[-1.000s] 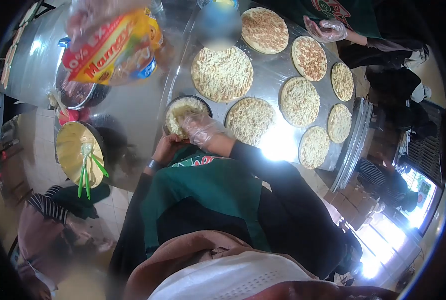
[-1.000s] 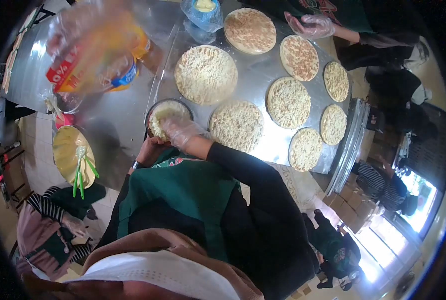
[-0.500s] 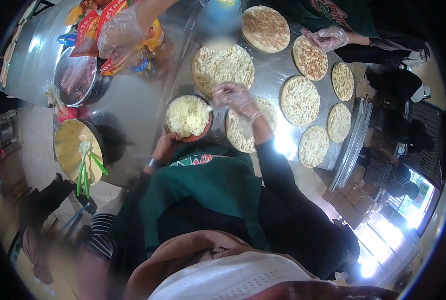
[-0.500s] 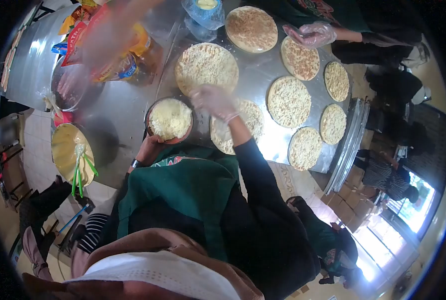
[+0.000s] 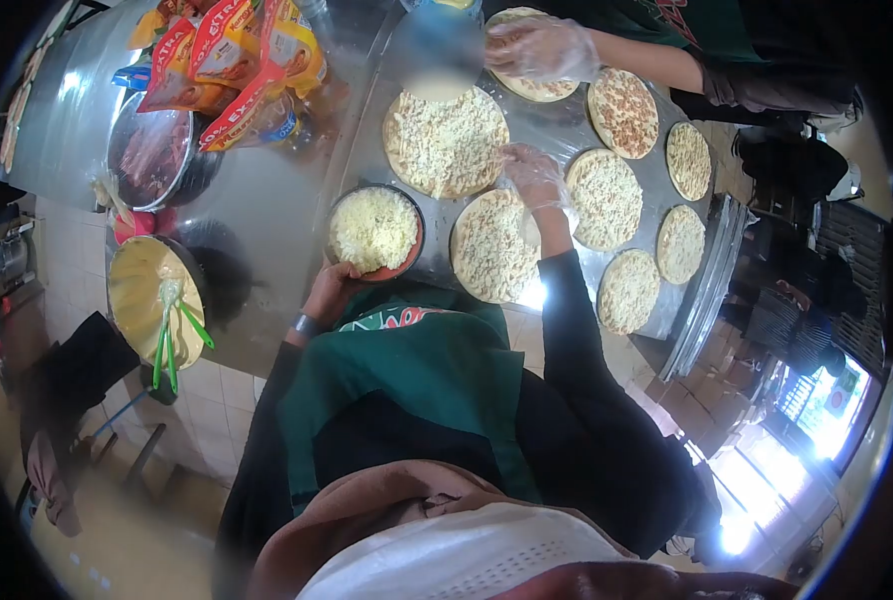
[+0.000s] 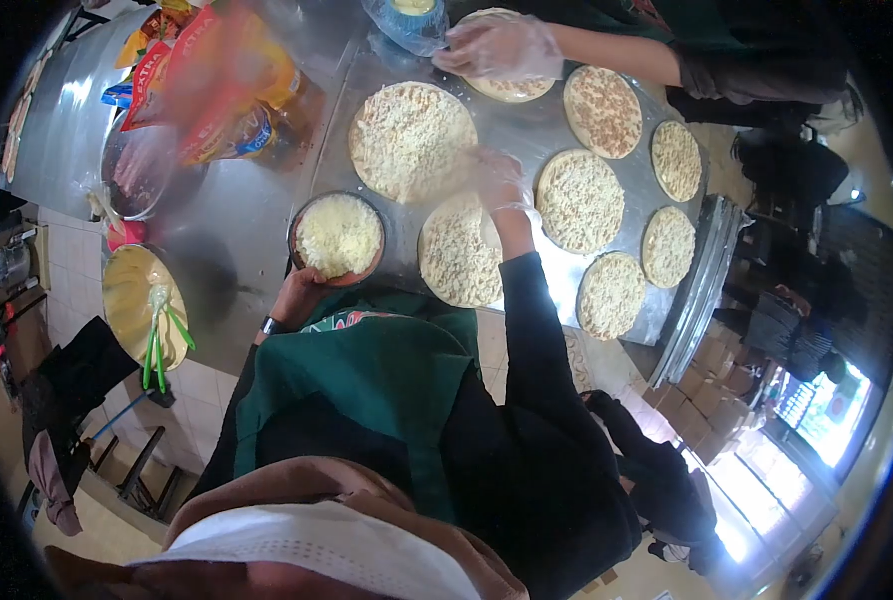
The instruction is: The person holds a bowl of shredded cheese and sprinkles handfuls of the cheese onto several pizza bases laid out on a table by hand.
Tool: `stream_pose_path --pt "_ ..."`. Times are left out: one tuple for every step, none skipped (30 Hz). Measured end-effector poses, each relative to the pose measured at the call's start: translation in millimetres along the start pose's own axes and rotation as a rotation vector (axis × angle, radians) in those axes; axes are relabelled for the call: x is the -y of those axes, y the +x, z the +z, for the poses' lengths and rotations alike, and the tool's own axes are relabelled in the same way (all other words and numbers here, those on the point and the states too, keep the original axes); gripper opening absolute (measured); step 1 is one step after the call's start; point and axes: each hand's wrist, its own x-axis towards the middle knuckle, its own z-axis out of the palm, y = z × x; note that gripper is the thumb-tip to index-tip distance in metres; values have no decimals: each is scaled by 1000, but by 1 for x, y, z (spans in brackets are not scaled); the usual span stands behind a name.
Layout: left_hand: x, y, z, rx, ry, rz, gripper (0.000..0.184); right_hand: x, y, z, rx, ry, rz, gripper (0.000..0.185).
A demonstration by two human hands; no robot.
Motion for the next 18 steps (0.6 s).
stream_pose_path --pt "0 -1 1 1 1 -2 66 7 0 1 33 -7 -9 38" --pt "0 0 1 15 -11 0 67 14 -2 2 65 -15 -17 38" --pt "1 1 0 29 -22 2 67 23 -4 2 90 20 -18 36" --pt "1 2 -1 43 -34 4 68 33 -8 2 116 56 -20 35" --pt "2 3 -3 39 -28 4 67 40 -10 3 141 91 -22 33" --pt "3 4 -5 35 -21 5 67 43 -11 7 145 127 -40 32" --pt "4 5 -6 29 -14 6 67 46 -12 11 150 163 -59 31" --pt "6 7 -11 39 -4 -9 66 46 -11 14 155 199 -78 30" --pt "7 9 -16 49 6 -23 66 45 -10 18 150 231 -74 29" --pt "8 10 -21 60 16 -38 65 43 -6 22 144 262 -70 29" --pt "7 8 -16 33 16 -21 63 42 -2 24 139 294 -65 29" --pt "3 3 -7 6 17 -5 62 42 3 23 118 268 -52 28" --pt "1 0 0 -21 17 12 61 42 10 22 97 242 -39 28" --pt "1 0 1 -30 32 7 62 41 18 20 77 216 -26 28" --pt "2 0 2 -40 47 3 63 36 28 23 -21 257 -88 27" --pt "2 -1 2 -50 63 -2 64 30 39 25 -120 298 -151 27" --pt "3 1 -2 -24 45 -1 62 25 49 27 -219 338 -213 27" --pt "5 4 -7 2 29 -1 62 29 58 22 -256 228 -236 27"
